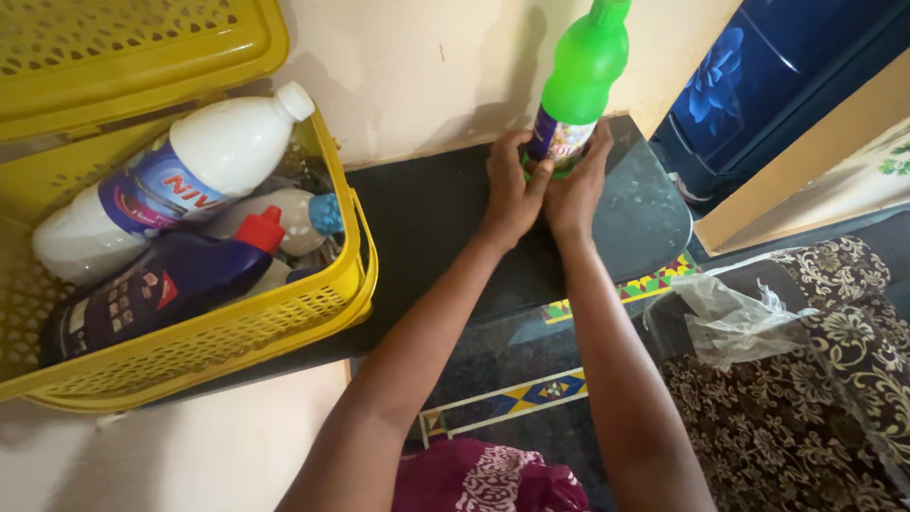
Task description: The person removes various cleaning products and small packets from a yellow plastic basket and places them on a countertop. They handle bottles of liquid detergent, fabric softener, and small sachets one by one, arranging them in a row on the counter.
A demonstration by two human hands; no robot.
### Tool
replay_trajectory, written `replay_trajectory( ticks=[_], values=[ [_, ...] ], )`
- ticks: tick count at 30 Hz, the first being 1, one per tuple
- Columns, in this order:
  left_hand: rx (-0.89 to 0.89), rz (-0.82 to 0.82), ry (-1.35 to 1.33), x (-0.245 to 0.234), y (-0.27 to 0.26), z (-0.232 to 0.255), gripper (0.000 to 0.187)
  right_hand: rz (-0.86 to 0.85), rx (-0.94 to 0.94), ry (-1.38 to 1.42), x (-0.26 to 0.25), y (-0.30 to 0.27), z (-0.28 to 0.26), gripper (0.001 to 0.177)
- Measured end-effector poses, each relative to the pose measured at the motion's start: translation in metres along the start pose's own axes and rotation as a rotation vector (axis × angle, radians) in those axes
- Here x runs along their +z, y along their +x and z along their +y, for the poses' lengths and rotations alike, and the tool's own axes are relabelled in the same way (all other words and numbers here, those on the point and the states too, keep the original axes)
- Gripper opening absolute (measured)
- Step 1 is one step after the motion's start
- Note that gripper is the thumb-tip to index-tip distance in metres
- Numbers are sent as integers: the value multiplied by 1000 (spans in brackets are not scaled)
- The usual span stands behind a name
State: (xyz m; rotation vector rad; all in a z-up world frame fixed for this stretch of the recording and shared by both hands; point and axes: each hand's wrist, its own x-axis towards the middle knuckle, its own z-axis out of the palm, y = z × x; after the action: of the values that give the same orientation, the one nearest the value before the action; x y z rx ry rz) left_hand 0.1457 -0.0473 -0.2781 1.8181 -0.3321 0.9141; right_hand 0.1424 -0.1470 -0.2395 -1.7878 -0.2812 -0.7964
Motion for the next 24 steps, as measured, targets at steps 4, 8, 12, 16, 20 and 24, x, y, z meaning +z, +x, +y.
replay_trajectory(
  ticks=[4,8,12,16,20,24],
  values=[
    [-4,-201,10,0,1,5,67,-27,-12,-39,-7,21,26,95],
    [-123,-500,292,7,4,9,83,-53,15,-1,-16,31,52,94],
    [-140,-549,304,13,8,1,89,-76,-106,-90,-17,29,72,96],
    [-112,-538,303,17,12,-7,89,-101,48,-24,-16,28,87,90],
    [-103,-579,346,18,18,-9,91,-81,-60,82,-11,31,97,81],
    [-133,-623,378,17,24,-7,92,-50,31,-77,-10,32,100,80]
  ],
)
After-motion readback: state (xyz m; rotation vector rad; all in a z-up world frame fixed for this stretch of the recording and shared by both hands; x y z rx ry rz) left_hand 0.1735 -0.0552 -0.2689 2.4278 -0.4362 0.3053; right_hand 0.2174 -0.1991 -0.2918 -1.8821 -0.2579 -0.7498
